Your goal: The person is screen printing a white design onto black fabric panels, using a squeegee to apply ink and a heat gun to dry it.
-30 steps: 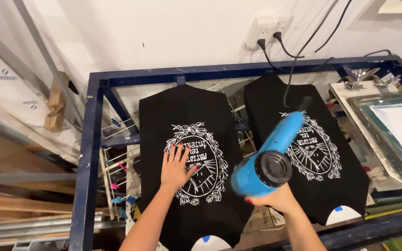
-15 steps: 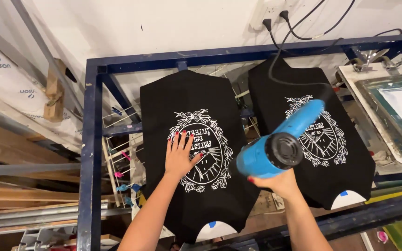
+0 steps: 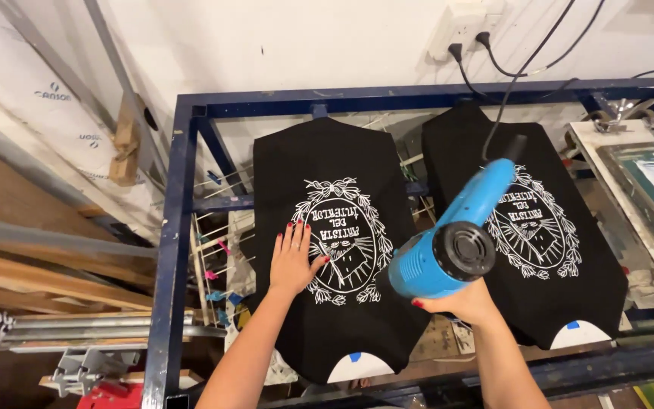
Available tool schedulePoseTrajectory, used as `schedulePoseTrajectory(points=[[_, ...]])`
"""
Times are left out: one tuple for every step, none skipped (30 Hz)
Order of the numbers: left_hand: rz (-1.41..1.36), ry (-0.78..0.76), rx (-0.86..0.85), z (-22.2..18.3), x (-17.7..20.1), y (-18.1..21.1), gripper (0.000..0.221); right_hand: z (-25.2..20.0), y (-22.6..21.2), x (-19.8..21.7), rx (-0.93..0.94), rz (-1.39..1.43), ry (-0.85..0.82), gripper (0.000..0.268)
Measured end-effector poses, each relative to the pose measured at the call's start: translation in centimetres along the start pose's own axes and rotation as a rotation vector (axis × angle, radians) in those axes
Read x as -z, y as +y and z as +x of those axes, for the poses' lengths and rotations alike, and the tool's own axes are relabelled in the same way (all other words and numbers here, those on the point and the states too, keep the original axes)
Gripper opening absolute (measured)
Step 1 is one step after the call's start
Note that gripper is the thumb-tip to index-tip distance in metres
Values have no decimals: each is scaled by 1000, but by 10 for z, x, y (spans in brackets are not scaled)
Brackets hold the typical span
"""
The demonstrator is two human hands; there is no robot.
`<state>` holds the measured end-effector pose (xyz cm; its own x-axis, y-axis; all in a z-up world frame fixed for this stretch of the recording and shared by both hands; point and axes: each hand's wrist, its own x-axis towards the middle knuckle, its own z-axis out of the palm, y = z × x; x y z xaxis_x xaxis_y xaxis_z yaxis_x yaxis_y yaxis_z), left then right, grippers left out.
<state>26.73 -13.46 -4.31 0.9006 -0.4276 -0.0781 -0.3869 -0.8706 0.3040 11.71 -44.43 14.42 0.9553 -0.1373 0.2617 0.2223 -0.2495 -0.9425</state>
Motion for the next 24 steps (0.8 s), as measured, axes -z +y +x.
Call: schedulePoseTrajectory(points=[[-2, -3, 7, -7, 0, 0, 94, 0, -2, -2, -4, 2, -6, 82], [19, -8, -13, -15, 1, -1, 93, 0, -3, -4, -10, 20, 18, 86], [40, -11, -31, -21, 2, -1, 92, 1, -4, -6, -14, 40, 42, 90], [38, -12, -24, -32, 3, 1, 92, 3, -10, -9, -16, 42, 34, 90], [47, -32, -38, -40, 5, 3, 91, 7, -16, -12, 3, 0, 59, 88], [56, -52, -52, -49, 7, 5, 90, 10, -22, -15, 22, -42, 83, 86], [59, -51, -45, -59, 9, 7, 90, 6, -22, -14, 23, -38, 77, 86], [62, -64, -72, -69, 10, 9, 92, 3, -21, -12, 6, 0, 58, 87], [64, -81, -99, -81, 11, 11, 94, -2, -20, -11, -14, 37, 40, 88], [66, -84, -93, -89, 9, 12, 94, -2, -12, -7, -17, 42, 36, 88], [68, -78, -153, -98, 6, 14, 99, -4, -5, -2, -20, 34, 39, 92], [70, -72, -213, -108, 3, 16, 105, -6, 2, 2, -24, 25, 43, 96], [66, -79, -212, -115, -1, 18, 105, -2, -3, 2, -31, 24, 42, 96], [67, -73, -255, -122, -5, 20, 108, 2, -8, 2, 2, -14, 60, 90], [68, -66, -300, -128, -9, 22, 112, 7, -12, 2, 38, -52, 78, 84], [64, -71, -302, -134, -13, 24, 112, 3, -16, 3, 32, -55, 80, 84], [73, -51, -345, -137, -16, 24, 115, 1, -18, 3, 29, -28, 69, 83], [81, -32, -387, -140, -18, 24, 119, 0, -22, 3, 26, -2, 58, 81], [82, -34, -393, -143, -17, 25, 119, -5, -16, 9, 24, -3, 63, 81], [141, 67, -459, -146, -15, 25, 113, -9, -11, 14, -29, -38, -46, 87], [197, 167, -524, -150, -14, 26, 109, -15, -6, 20, -85, -74, -156, 93], [194, 164, -528, -150, -15, 29, 109, -14, -11, 17, -90, -76, -152, 93], [191, 152, -564, -150, -15, 32, 108, -11, -15, 14, -78, -116, -48, 96], [189, 141, -600, -150, -15, 35, 107, -9, -20, 10, -66, -157, 57, 99]])
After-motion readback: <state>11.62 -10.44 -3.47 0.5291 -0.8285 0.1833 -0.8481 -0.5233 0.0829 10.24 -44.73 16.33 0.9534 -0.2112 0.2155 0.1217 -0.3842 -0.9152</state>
